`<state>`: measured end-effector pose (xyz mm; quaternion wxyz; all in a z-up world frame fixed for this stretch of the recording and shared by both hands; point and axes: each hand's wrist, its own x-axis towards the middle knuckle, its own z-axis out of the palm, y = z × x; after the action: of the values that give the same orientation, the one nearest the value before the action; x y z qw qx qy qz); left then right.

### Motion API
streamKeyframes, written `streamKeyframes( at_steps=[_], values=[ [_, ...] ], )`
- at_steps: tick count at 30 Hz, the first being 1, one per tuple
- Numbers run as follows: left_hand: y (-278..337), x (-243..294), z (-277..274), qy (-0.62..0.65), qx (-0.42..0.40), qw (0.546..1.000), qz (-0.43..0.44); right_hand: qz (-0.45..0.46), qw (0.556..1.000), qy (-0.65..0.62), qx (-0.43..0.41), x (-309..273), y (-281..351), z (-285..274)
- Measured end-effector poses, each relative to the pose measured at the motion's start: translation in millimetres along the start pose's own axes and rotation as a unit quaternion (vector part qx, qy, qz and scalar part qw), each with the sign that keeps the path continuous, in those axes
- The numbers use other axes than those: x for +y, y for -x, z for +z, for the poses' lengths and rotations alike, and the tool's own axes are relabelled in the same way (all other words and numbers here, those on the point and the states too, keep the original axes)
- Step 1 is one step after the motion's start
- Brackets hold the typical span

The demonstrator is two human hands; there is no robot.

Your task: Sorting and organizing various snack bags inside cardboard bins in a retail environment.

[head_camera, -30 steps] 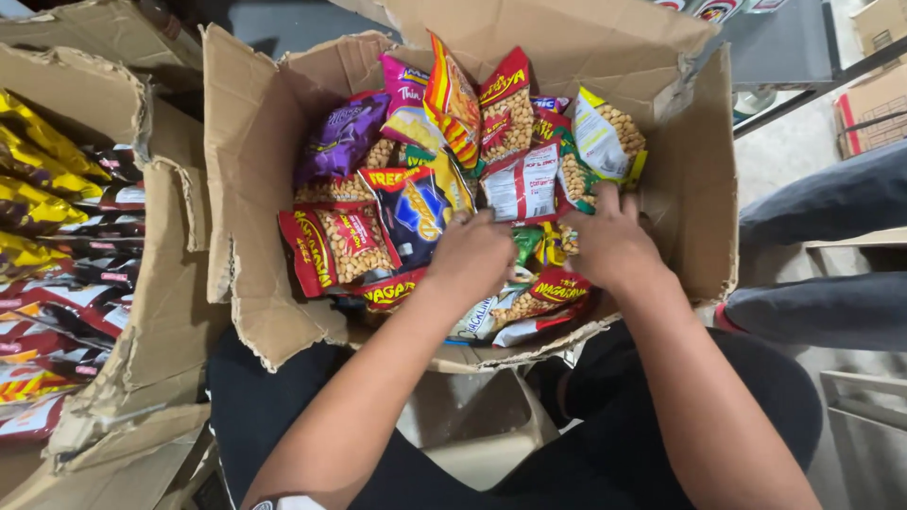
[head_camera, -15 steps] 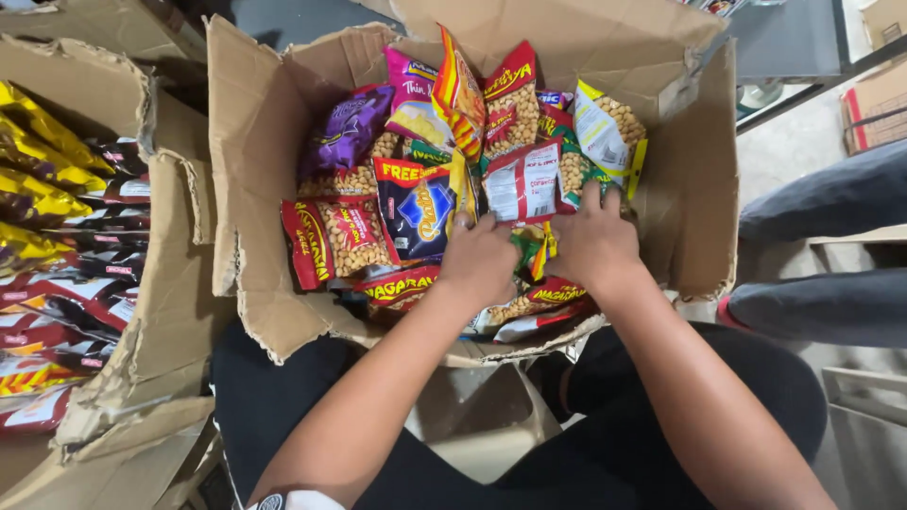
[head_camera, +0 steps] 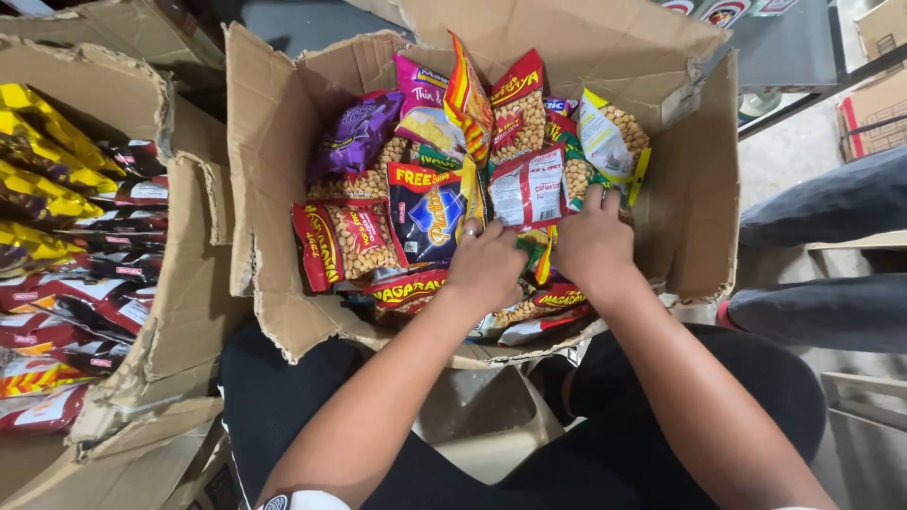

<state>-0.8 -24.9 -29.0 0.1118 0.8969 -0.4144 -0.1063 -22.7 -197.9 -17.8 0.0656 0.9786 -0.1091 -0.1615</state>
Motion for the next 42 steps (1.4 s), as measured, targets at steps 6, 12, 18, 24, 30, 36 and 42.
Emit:
streamKeyframes(
  at_steps=[6, 12, 18, 24, 30, 36, 42],
  values=[
    [3.8, -2.3, -2.4, 0.019, -0.011, 1.0, 0.012, 0.01, 0.993, -0.115, 0.031, 7.7, -0.5, -12.9],
    [-21.4, -4.0, 35.0, 0.262, 0.131, 0.954, -0.059, -0.033, 0.974, -0.105, 0.199, 0.4, 35.4, -64.4],
    [-35.0, -15.7, 3.8, 0.743, -0.003, 0.645, -0.179, -0.07, 0.958, -0.257, 0.11, 0.6, 61.6, -81.0],
    [0.3, -20.7, -43.0, 0.833, -0.114, 0.505, -0.194, -0.24, 0.865, -0.369, 0.24, -46.5, 84.9, -84.3],
    [15.9, -54.3, -55.3, 0.862, 0.085, 0.478, -0.145, -0.233, 0.801, -0.404, 0.375, -43.7, 66.4, -91.9],
    [27.2, -48.0, -59.3, 0.811, 0.141, 0.564, -0.07, -0.041, 0.506, -0.856, -0.094, -45.0, 22.2, -70.9],
    [30.1, -67.3, -58.0, 0.494, 0.276, 0.79, -0.237, -0.121, 0.578, -0.805, -0.066, -60.2, 11.3, -64.2]
  ],
)
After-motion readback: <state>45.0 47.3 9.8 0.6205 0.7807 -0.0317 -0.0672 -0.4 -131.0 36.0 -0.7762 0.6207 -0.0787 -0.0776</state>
